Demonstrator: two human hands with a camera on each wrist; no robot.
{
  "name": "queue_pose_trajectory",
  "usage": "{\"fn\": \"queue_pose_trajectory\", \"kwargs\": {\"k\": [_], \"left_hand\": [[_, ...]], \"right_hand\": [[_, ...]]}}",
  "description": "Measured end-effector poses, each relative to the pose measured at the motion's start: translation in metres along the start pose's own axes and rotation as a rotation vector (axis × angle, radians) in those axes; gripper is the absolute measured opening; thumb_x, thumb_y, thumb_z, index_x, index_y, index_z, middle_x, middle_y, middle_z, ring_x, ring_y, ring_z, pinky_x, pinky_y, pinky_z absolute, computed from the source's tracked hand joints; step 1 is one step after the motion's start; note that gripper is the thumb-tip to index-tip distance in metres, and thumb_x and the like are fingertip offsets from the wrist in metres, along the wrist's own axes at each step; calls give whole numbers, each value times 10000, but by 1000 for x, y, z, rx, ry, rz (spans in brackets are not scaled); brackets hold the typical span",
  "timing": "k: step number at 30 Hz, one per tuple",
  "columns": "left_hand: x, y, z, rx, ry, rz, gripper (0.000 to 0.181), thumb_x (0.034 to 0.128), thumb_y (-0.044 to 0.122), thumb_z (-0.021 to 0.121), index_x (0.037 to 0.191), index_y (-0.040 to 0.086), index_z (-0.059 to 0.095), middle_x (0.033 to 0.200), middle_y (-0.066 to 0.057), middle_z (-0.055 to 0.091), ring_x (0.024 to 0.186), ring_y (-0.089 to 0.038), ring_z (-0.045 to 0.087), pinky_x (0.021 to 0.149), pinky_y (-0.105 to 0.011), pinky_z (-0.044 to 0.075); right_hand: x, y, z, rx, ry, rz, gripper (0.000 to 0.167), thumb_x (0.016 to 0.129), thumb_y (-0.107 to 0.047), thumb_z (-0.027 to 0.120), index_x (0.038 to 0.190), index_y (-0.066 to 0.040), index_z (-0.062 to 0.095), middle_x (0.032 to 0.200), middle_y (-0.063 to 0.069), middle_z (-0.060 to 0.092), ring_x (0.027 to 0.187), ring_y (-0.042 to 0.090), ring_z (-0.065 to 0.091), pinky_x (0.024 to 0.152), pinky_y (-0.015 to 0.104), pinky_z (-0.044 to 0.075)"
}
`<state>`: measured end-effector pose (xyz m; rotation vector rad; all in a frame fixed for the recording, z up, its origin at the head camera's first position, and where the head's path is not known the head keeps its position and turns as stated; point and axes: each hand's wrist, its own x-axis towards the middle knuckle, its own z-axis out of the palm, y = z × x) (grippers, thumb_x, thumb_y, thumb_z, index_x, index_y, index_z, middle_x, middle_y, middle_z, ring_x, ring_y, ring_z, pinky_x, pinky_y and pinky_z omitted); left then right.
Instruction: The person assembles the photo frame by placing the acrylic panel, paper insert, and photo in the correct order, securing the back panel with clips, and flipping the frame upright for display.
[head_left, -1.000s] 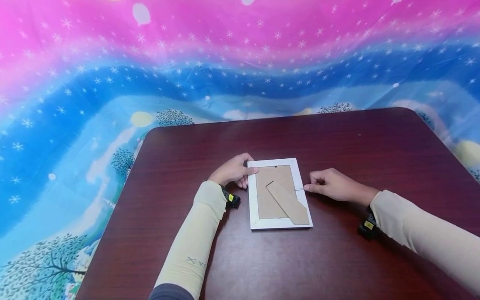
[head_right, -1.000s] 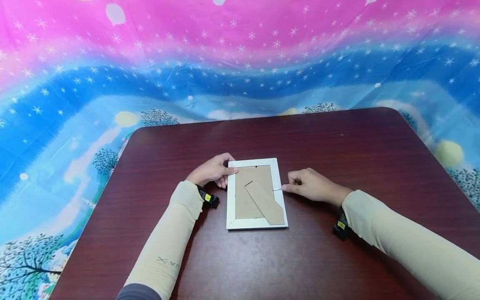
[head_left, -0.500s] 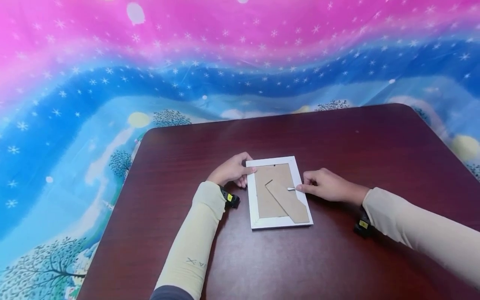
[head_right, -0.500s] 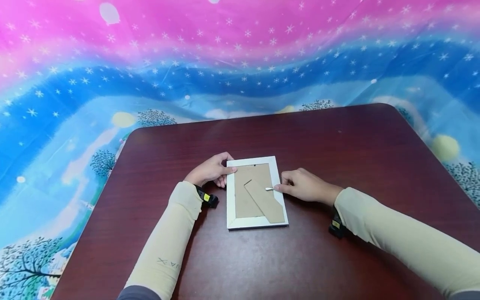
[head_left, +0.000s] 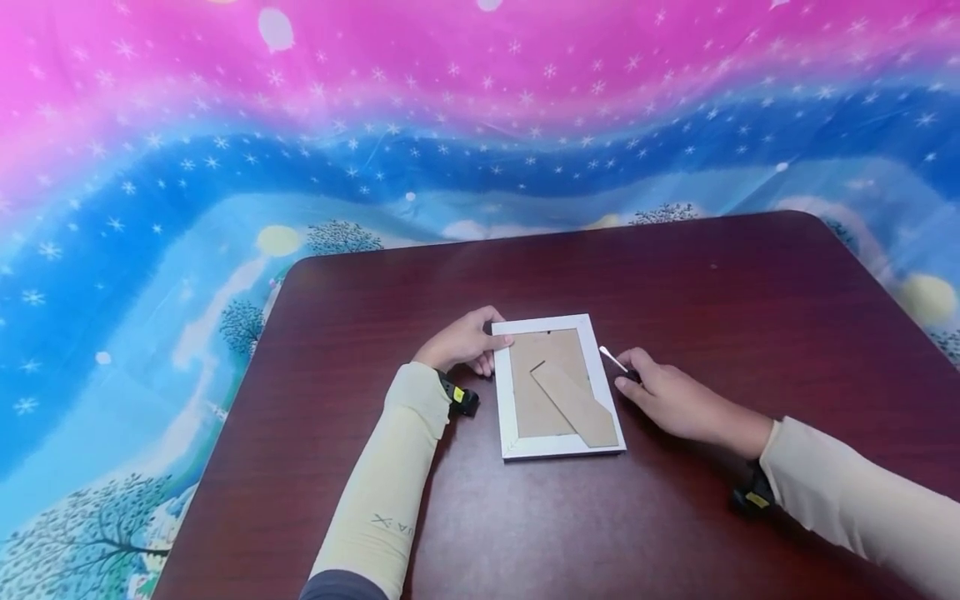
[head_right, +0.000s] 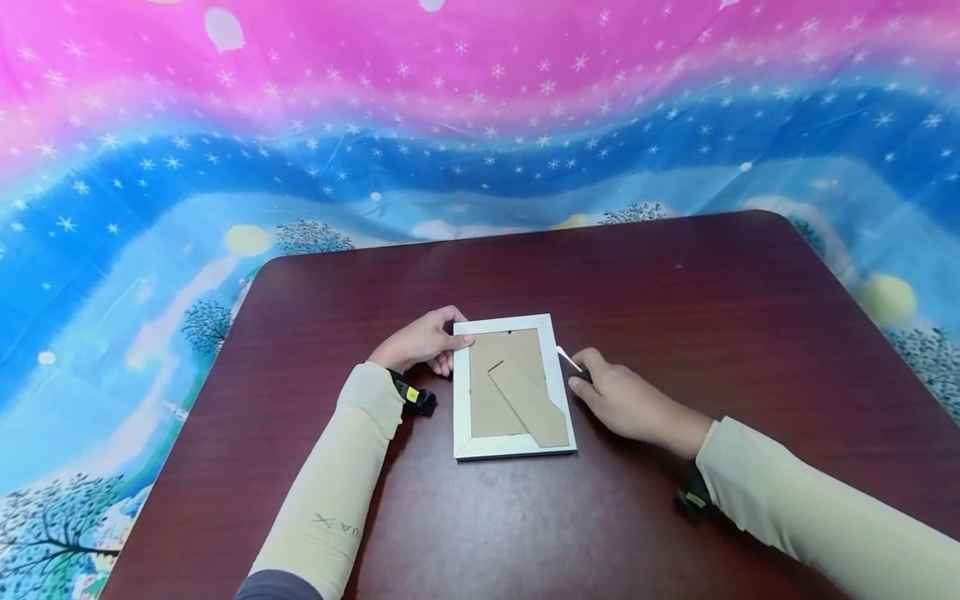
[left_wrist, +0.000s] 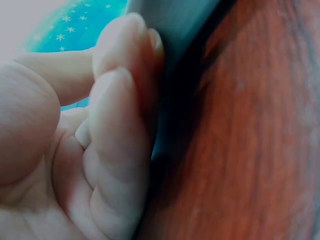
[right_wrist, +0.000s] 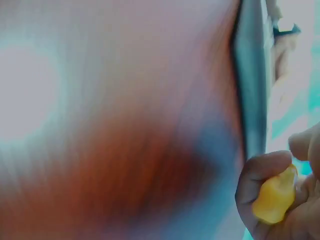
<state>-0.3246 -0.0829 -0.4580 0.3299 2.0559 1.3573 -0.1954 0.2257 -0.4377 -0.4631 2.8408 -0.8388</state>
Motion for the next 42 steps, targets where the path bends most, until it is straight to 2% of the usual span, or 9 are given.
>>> {"fn": "queue_pose_trajectory", "kwargs": {"k": [2, 8, 10, 13, 23, 27, 30, 34, 42], "left_hand": [[-1, 1, 0, -2, 3, 7, 307, 949, 208, 664, 1145, 67, 474, 645, -168, 584, 451, -223, 569, 450, -311, 520], [-1, -1, -2, -13, 13, 22, 308, 947, 199, 667, 1140, 60, 471, 660, -176, 593, 460, -221, 569, 453, -305, 518], [0, -3, -1, -13, 11, 22, 310, 947, 201, 668, 1140, 59, 472, 659, -177, 593, 460, -222, 573, 455, -306, 520], [2, -6, 2, -4, 8, 20, 310, 945, 210, 670, 1137, 61, 477, 661, -177, 597, 461, -224, 580, 457, -311, 524], [4, -8, 6, 5, 6, 19, 305, 946, 212, 670, 1143, 73, 484, 646, -175, 598, 445, -218, 572, 442, -311, 517], [3, -7, 2, 7, 14, 19, 312, 944, 206, 673, 1152, 74, 481, 639, -174, 595, 438, -217, 568, 436, -311, 516], [3, -8, 0, 8, 18, 15, 314, 945, 211, 671, 1151, 70, 480, 643, -170, 599, 442, -215, 569, 437, -311, 516], [3, -9, -1, 15, 22, 15, 307, 947, 214, 670, 1145, 69, 486, 654, -169, 603, 450, -213, 576, 440, -305, 515], [5, -8, 1, 16, 18, 21, 289, 953, 212, 662, 1135, 69, 489, 644, -170, 601, 459, -221, 589, 441, -299, 514]], "right_hand": [[-8, -10, 2, -24, 27, -14, 276, 1014, -166, 519, 1261, -46, 489, 1081, 144, 640, 992, 275, 612, 814, 490, 483], [-20, -29, 10, -162, 129, -61, 327, 994, -121, 547, 1299, -9, 589, 1028, 107, 651, 812, 240, 659, 785, 450, 521], [-22, -32, 12, -180, 145, -40, 333, 990, -130, 555, 1299, -12, 594, 1075, 142, 670, 918, 293, 662, 827, 481, 513], [-25, -36, 15, -170, 162, 7, 309, 991, -141, 556, 1273, -24, 609, 1188, 166, 652, 1088, 341, 617, 889, 534, 480], [-36, -42, 23, -98, 205, 87, 348, 969, -108, 534, 1291, 5, 601, 1235, 207, 617, 1157, 379, 565, 946, 556, 436], [-37, -46, 27, -102, 247, 90, 339, 956, -110, 557, 1261, 24, 621, 1159, 213, 643, 1081, 371, 604, 895, 548, 466], [-37, -50, 30, -114, 284, 86, 319, 940, -101, 582, 1231, 15, 645, 991, 137, 667, 876, 290, 634, 765, 481, 502], [-36, -55, 34, -159, 309, 63, 325, 918, -96, 616, 1229, -12, 662, 791, 4, 578, 639, 165, 489, 578, 363, 437], [-36, -56, 38, -180, 325, 66, 331, 893, -71, 651, 1220, -21, 675, 770, -15, 547, 602, 132, 454, 515, 324, 412]]}}
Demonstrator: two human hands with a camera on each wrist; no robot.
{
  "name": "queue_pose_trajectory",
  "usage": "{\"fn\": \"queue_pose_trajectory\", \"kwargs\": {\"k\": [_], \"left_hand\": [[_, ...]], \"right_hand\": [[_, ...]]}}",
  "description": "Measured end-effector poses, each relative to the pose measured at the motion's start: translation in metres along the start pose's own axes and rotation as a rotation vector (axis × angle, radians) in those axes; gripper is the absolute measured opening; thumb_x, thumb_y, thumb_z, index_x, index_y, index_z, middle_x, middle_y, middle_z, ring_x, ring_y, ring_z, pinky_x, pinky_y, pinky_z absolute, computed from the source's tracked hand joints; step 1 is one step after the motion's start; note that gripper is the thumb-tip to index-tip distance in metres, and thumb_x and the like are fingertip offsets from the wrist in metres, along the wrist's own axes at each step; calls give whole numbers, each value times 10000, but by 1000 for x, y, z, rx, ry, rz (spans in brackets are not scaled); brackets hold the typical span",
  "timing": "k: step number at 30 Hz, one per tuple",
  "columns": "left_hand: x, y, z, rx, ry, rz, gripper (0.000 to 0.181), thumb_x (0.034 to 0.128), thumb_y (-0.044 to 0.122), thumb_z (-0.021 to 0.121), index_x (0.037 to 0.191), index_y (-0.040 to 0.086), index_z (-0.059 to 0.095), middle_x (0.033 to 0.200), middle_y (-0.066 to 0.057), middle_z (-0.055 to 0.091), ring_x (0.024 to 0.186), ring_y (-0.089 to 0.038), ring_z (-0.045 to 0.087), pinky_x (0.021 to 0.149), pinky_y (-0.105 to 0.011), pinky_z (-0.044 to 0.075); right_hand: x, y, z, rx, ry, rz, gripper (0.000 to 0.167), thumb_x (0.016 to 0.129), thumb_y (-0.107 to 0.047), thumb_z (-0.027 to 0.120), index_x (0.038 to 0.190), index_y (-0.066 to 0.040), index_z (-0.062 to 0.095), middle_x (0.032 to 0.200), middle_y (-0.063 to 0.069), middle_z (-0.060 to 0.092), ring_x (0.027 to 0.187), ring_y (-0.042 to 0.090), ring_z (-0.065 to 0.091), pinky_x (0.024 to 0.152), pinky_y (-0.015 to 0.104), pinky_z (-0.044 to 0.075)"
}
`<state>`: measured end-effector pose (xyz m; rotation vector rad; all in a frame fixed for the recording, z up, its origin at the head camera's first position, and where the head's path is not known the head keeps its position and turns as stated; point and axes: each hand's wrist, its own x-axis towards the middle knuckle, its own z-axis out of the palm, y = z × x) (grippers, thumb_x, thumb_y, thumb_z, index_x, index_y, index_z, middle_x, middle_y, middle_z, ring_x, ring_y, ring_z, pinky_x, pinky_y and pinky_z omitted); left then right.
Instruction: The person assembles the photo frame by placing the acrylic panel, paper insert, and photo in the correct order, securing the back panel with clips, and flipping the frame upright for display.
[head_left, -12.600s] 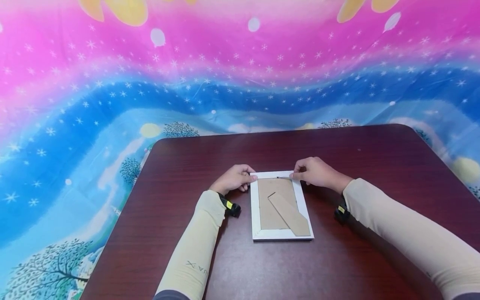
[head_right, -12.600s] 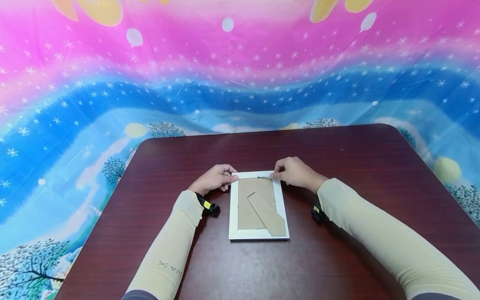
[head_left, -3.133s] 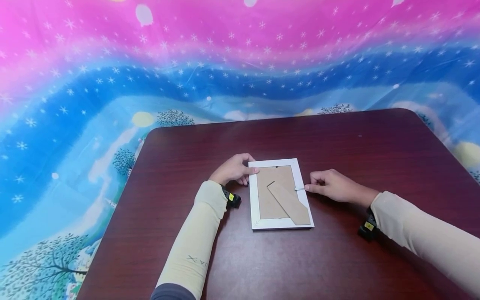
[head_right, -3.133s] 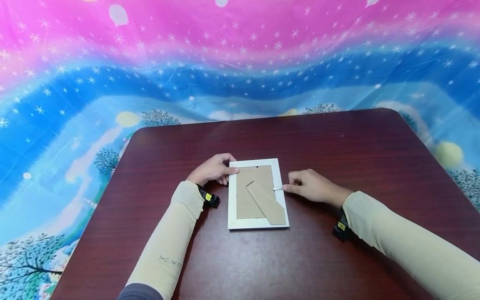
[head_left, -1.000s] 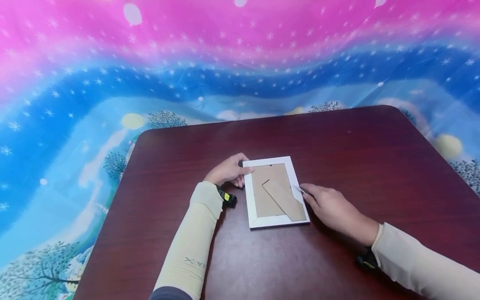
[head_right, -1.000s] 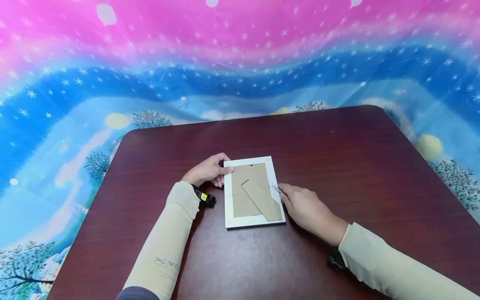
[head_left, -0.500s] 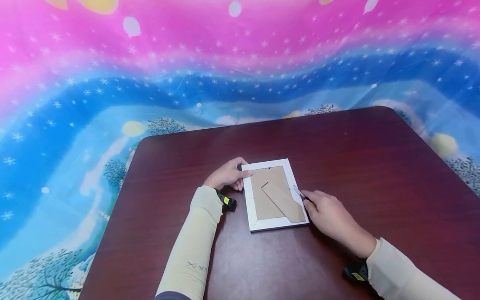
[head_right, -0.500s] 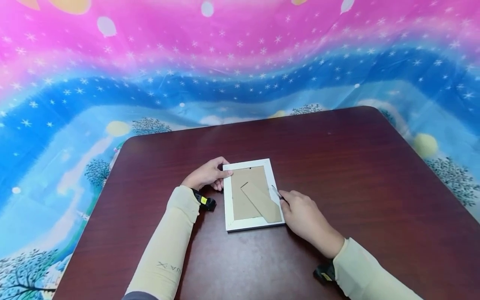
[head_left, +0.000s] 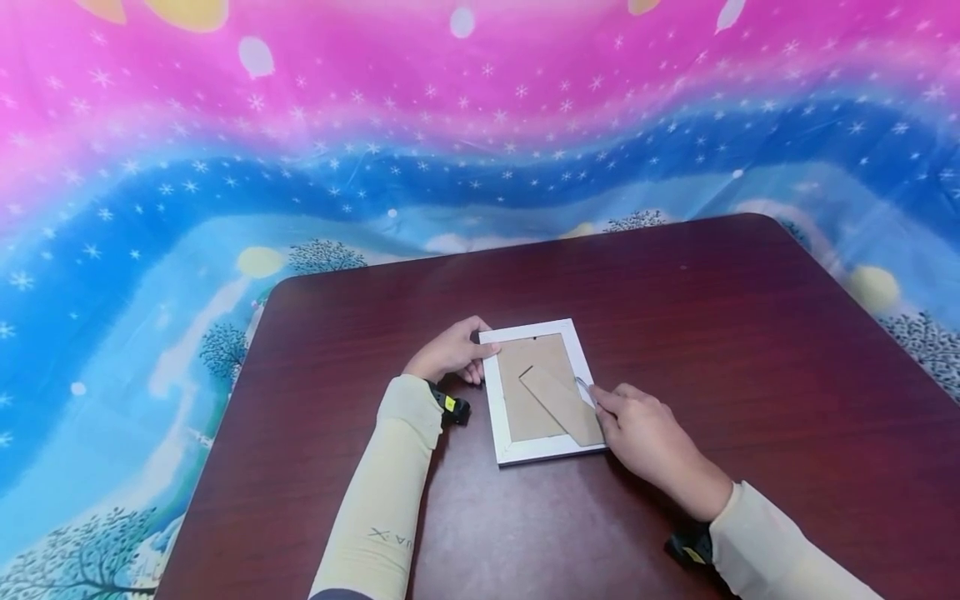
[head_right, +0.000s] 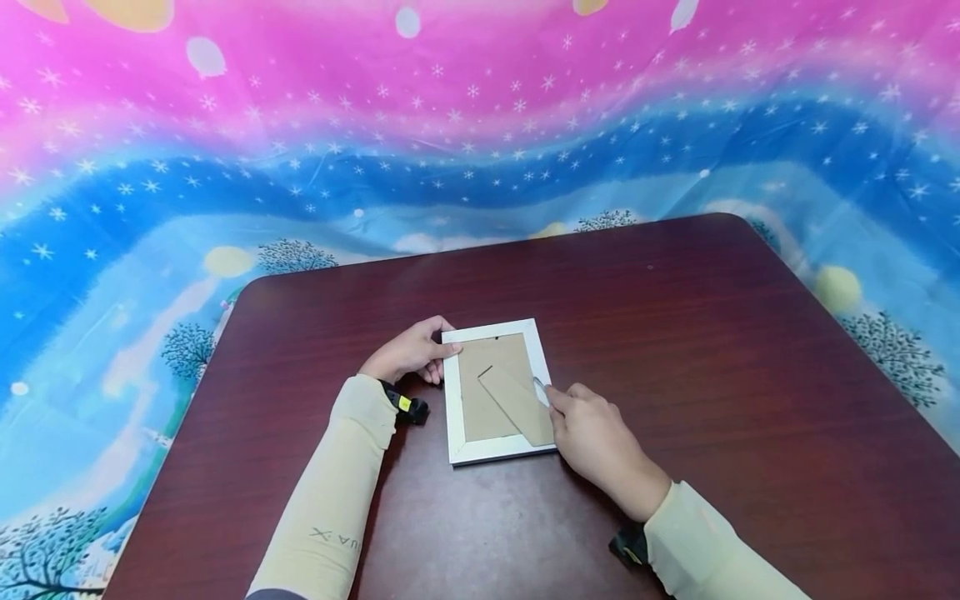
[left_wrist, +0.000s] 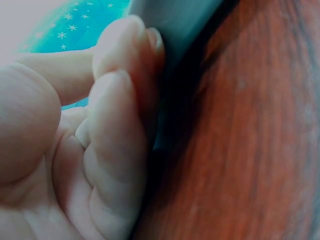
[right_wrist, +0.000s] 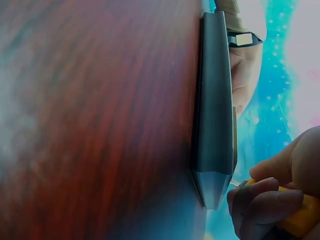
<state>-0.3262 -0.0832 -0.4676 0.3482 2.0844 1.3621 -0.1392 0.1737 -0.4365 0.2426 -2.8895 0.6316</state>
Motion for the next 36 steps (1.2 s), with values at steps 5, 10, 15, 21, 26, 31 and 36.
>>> {"fn": "queue_pose_trajectory", "kwargs": {"k": [5, 10, 15, 21, 26, 31, 36], "left_hand": [[0, 1, 2, -11, 1, 0, 293, 954, 201, 660, 1145, 65, 485, 648, -171, 601, 454, -217, 584, 440, -301, 514], [1, 1, 3, -16, 0, -10, 310, 945, 208, 671, 1146, 65, 483, 647, -172, 601, 449, -215, 579, 438, -301, 513], [1, 1, 3, -13, 0, -11, 330, 935, 225, 681, 1147, 66, 486, 652, -173, 602, 448, -220, 577, 438, -306, 514], [0, 2, 1, -24, 12, -19, 334, 933, 220, 686, 1145, 64, 481, 656, -179, 603, 450, -225, 578, 445, -312, 521], [-1, 2, 1, -26, 14, -15, 317, 936, 207, 682, 1135, 61, 484, 650, -180, 603, 445, -223, 580, 441, -312, 522], [-2, 2, 2, -26, 11, -16, 321, 936, 214, 682, 1135, 57, 484, 652, -181, 604, 444, -224, 581, 446, -316, 525], [-2, 4, 2, -22, 24, -18, 329, 933, 222, 685, 1138, 56, 487, 654, -182, 602, 444, -230, 580, 445, -318, 523]], "right_hand": [[1, 1, 2, 9, 8, 7, 316, 900, -78, 651, 1210, -24, 682, 823, 2, 572, 637, 134, 496, 532, 333, 433], [0, 2, 3, 14, -9, 15, 314, 902, -77, 647, 1209, -18, 680, 822, 3, 567, 640, 130, 489, 533, 318, 422], [1, 2, 4, -7, -10, 8, 320, 897, -73, 653, 1212, -19, 678, 828, 17, 558, 633, 138, 496, 523, 328, 426], [0, 0, 9, -90, 12, -94, 333, 883, -60, 667, 1207, 11, 664, 872, 76, 542, 599, 180, 516, 489, 351, 447], [-1, 1, 12, -84, 26, -110, 325, 884, -47, 664, 1204, 11, 665, 874, 76, 540, 561, 188, 500, 464, 347, 447], [-1, 5, 14, -76, 36, -122, 317, 879, -20, 662, 1195, 5, 671, 838, 61, 527, 547, 180, 482, 449, 337, 433], [-1, 11, 16, -61, 63, -173, 336, 875, -25, 670, 1210, 8, 666, 841, 50, 523, 552, 163, 477, 446, 326, 428]]}}
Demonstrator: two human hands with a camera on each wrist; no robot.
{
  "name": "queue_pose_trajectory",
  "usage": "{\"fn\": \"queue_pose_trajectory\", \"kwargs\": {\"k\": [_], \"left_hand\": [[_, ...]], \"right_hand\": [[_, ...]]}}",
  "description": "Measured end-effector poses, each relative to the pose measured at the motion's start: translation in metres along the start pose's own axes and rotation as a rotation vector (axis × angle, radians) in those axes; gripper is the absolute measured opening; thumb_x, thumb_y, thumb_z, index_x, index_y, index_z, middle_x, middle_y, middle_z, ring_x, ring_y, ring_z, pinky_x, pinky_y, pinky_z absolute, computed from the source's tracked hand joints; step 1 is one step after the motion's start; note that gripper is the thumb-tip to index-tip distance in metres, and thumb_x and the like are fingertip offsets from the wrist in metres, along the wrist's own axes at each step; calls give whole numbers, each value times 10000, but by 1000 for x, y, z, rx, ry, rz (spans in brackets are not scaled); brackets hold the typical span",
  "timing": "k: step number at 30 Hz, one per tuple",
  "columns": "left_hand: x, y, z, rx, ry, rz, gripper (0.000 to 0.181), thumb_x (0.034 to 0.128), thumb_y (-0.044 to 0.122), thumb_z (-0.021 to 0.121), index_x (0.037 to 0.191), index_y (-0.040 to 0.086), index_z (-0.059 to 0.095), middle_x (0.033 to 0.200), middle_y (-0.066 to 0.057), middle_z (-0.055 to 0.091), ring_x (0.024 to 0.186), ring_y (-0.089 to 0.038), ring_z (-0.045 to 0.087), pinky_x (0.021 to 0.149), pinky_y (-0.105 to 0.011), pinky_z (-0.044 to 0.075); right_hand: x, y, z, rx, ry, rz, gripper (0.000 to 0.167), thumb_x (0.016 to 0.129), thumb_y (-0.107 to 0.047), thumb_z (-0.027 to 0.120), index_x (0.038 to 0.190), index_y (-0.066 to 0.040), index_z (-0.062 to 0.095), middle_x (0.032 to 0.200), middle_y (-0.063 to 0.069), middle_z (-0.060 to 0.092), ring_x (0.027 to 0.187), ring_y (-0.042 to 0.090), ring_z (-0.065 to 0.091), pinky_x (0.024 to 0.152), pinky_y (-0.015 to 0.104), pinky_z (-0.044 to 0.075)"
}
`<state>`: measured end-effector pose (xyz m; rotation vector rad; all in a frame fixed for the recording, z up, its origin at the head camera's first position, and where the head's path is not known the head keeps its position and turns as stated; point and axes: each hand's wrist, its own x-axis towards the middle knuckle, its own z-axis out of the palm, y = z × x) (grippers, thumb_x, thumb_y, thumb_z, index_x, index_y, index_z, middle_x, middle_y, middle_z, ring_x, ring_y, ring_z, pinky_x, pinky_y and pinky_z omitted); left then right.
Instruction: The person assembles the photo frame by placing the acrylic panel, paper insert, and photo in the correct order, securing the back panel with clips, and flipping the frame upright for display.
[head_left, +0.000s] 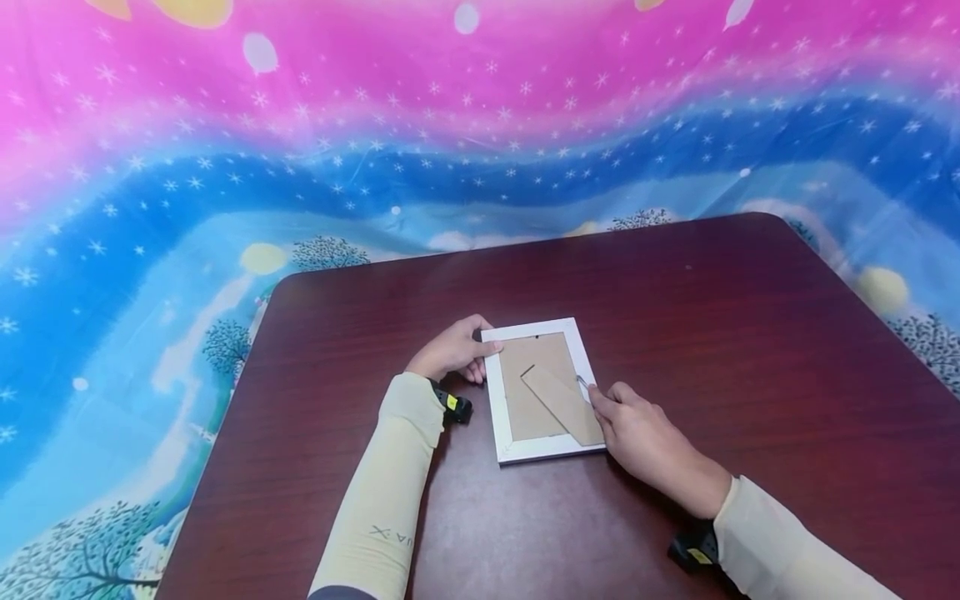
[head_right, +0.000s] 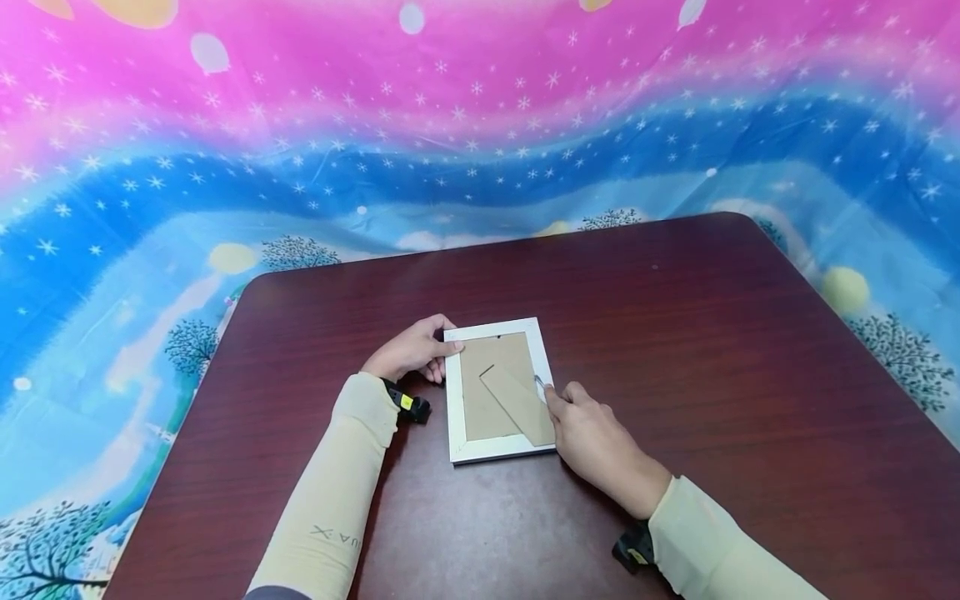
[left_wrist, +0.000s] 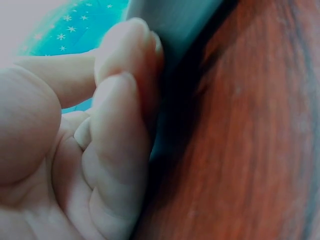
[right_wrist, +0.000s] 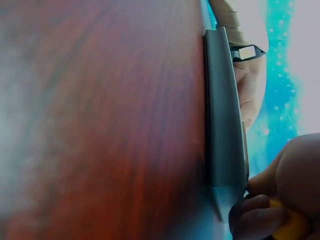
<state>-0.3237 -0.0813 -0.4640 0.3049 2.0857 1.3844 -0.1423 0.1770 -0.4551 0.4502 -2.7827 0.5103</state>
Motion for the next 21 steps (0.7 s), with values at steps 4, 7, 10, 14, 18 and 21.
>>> {"fn": "queue_pose_trajectory", "kwargs": {"k": [4, 7, 10, 14, 18, 21], "left_hand": [[1, 1, 1, -3, -13, 0, 324, 939, 211, 678, 1146, 58, 482, 654, -181, 602, 445, -225, 581, 448, -314, 522], [2, 1, 1, -3, -22, -2, 322, 941, 210, 677, 1151, 65, 481, 654, -178, 604, 447, -223, 583, 448, -313, 523], [2, 2, 1, 1, -18, 2, 320, 938, 212, 682, 1146, 67, 488, 656, -176, 603, 454, -227, 585, 450, -311, 521], [3, 3, 0, 1, -18, -1, 312, 938, 210, 683, 1141, 71, 491, 656, -168, 601, 462, -224, 586, 451, -300, 519], [2, 2, -1, -1, -17, -10, 328, 944, 204, 674, 1161, 61, 474, 633, -159, 590, 449, -217, 580, 439, -300, 514], [1, 1, 0, 0, -12, -11, 337, 949, 201, 667, 1173, 53, 464, 614, -159, 582, 436, -217, 576, 430, -304, 509]], "right_hand": [[-3, 3, 1, 6, 22, -23, 348, 866, -26, 688, 1213, -1, 667, 842, 37, 523, 561, 150, 481, 448, 314, 427], [-5, 4, 1, 11, 28, -31, 353, 860, -19, 695, 1212, -3, 667, 839, 32, 519, 559, 148, 481, 446, 312, 430], [-4, 4, 0, 13, 31, -38, 355, 857, -16, 695, 1210, 3, 666, 840, 31, 516, 559, 146, 484, 446, 317, 431], [-2, 5, 0, 13, 23, -49, 347, 862, -21, 682, 1204, 28, 662, 855, 41, 526, 584, 143, 505, 458, 322, 442], [-1, 5, 1, 16, 16, -62, 334, 874, -25, 664, 1201, 42, 659, 850, 40, 532, 592, 130, 505, 460, 309, 443], [0, 5, 2, 21, 11, -67, 324, 882, -26, 657, 1199, 38, 661, 838, 30, 527, 578, 117, 488, 452, 294, 430]]}}
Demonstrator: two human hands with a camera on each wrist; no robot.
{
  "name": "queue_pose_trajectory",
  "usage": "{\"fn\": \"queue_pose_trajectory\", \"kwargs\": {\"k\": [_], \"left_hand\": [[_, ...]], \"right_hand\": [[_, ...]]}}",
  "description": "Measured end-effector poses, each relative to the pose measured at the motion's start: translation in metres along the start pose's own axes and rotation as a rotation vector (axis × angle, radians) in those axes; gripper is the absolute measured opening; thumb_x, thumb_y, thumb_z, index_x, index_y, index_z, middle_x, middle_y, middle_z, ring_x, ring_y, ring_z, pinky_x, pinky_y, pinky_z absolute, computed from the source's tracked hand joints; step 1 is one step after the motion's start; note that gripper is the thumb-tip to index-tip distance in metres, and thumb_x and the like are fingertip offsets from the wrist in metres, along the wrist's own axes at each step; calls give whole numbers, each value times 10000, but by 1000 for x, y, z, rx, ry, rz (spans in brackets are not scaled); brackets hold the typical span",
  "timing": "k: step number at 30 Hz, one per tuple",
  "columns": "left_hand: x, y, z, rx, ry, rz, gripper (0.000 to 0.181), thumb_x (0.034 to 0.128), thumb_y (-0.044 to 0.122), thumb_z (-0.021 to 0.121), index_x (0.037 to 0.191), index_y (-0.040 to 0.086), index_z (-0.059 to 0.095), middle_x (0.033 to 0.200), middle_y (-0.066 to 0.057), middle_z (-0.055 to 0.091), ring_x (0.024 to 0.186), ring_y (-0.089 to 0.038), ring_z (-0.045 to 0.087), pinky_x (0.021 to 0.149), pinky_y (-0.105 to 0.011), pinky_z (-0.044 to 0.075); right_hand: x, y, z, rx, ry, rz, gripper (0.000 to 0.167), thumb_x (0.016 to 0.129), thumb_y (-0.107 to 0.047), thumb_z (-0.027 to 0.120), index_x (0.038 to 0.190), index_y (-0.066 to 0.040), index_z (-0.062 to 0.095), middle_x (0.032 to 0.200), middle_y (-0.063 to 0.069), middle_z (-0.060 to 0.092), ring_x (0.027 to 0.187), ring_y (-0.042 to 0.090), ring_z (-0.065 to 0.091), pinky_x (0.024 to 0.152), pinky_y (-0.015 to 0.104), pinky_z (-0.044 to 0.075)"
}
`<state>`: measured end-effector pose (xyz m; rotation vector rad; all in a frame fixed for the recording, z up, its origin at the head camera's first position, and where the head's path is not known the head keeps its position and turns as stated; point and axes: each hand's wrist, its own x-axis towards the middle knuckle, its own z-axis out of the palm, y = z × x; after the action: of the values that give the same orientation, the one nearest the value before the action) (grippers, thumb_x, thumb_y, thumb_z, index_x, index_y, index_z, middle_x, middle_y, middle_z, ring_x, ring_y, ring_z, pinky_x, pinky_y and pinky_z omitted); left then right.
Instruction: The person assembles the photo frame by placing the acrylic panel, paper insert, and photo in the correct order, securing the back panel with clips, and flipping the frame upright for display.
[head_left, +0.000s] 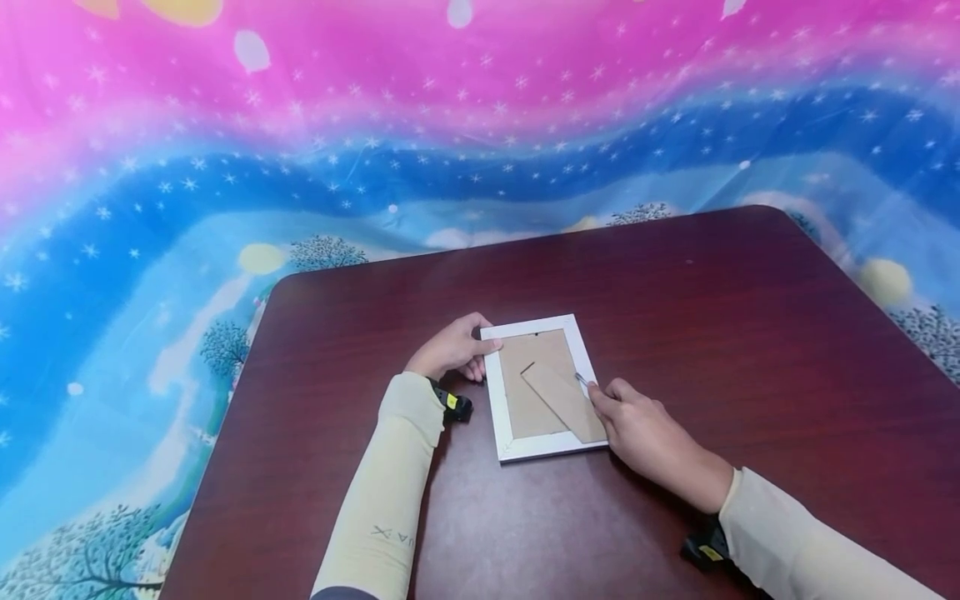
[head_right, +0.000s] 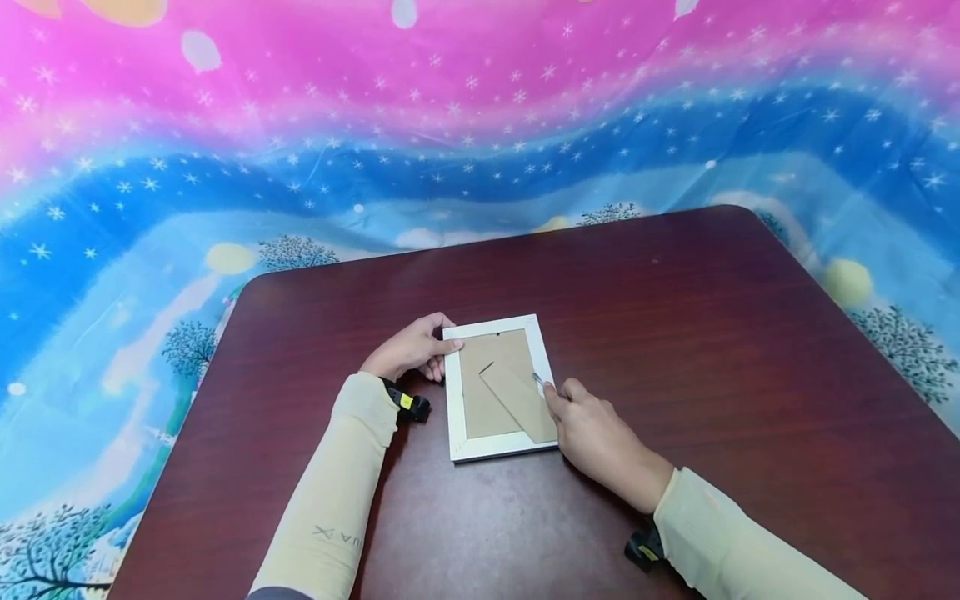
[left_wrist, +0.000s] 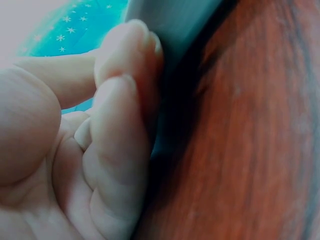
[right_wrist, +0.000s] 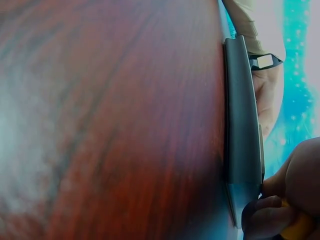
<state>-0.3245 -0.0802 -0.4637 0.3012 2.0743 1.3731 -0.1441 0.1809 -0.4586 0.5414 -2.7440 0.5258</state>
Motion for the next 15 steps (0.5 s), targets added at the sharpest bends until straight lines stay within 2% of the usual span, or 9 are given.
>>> {"fn": "queue_pose_trajectory", "kwargs": {"k": [7, 15], "left_hand": [[-1, 0, -1, 2, 10, 5, 337, 950, 207, 665, 1172, 58, 460, 611, -157, 580, 432, -215, 573, 426, -302, 504], [-1, -1, 0, -2, -5, 8, 314, 948, 196, 668, 1151, 56, 472, 622, -167, 589, 438, -219, 576, 436, -309, 512]], "right_hand": [[4, 1, -2, -20, -41, -21, 332, 872, -1, 644, 1201, 31, 663, 818, 19, 502, 544, 113, 457, 444, 295, 408], [3, -3, -6, -58, -100, -4, 368, 854, 12, 644, 1222, 6, 657, 811, 14, 472, 455, 122, 363, 403, 282, 354]]}}
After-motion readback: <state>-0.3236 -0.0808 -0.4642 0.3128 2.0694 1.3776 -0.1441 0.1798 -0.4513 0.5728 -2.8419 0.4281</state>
